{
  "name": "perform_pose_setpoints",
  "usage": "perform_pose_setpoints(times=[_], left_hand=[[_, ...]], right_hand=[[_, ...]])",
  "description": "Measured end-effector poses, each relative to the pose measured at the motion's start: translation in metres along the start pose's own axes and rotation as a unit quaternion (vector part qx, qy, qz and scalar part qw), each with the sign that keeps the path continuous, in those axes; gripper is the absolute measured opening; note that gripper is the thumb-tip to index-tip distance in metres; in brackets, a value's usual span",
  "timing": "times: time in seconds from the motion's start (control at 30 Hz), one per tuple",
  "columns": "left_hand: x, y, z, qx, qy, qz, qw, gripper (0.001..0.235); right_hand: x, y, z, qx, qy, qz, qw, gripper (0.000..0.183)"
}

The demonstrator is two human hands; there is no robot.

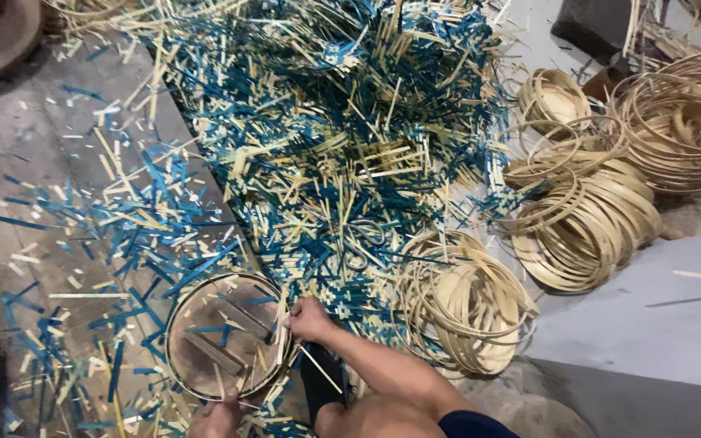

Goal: The person trims excess woven material from circular bamboo trays using shears. They repeatedly place a circular frame onto a woven mat, trim the overhanging edges, and stack the finished trays.

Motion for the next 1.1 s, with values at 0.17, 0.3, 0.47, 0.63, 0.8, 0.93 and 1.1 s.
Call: perform_pose_setpoints(times=[0.17,0.3,0.47,0.63,0.8,0.93,1.1], left_hand=[[0.014,0.006,0.001,0.166,0.018,0.006,0.986,0.043],[0.065,0.064,0.026,-0.265,0.328,-0.304,0.854,0.051],[0.131,0.161,0.019,-0.176,0.181,-0.358,0.899,0.068],[0.14,0.195,-0.006,-0.112,0.23,-0.436,0.863,0.051],[0.053,0.145,0.047,-0.058,0.332,-0.237,0.911,0.036],[0.007,0.112,0.146,-0.229,0.449,-0.224,0.834,0.045],[-0.016,0.104,0.192,0.447,0.138,-0.198,0.861,0.05]], right_hand=[[0.038,-0.077,0.015,0.063,0.026,0.169,0.983,0.105],[0.047,-0.131,0.0,-0.101,-0.05,0.119,0.986,0.129],[0.054,-0.151,-0.006,-0.323,-0.092,0.108,0.936,0.086],[0.038,-0.126,-0.002,-0.371,-0.113,0.118,0.914,0.069],[0.025,-0.055,0.036,-0.57,-0.288,0.017,0.769,0.078],[0.031,-0.007,0.048,-0.691,-0.24,-0.085,0.677,0.071],[0.046,-0.028,-0.007,-0.586,-0.24,-0.241,0.736,0.061]])
Point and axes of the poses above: each hand's wrist, its own x-axis away from the middle knuckle, its own z-axis out of the back of the hand, y = z × x, the point moved 2 cm from there along -x, towards the middle knuckle, and after that the axes turned 8 degrees about -x, right-handed, at the moved point
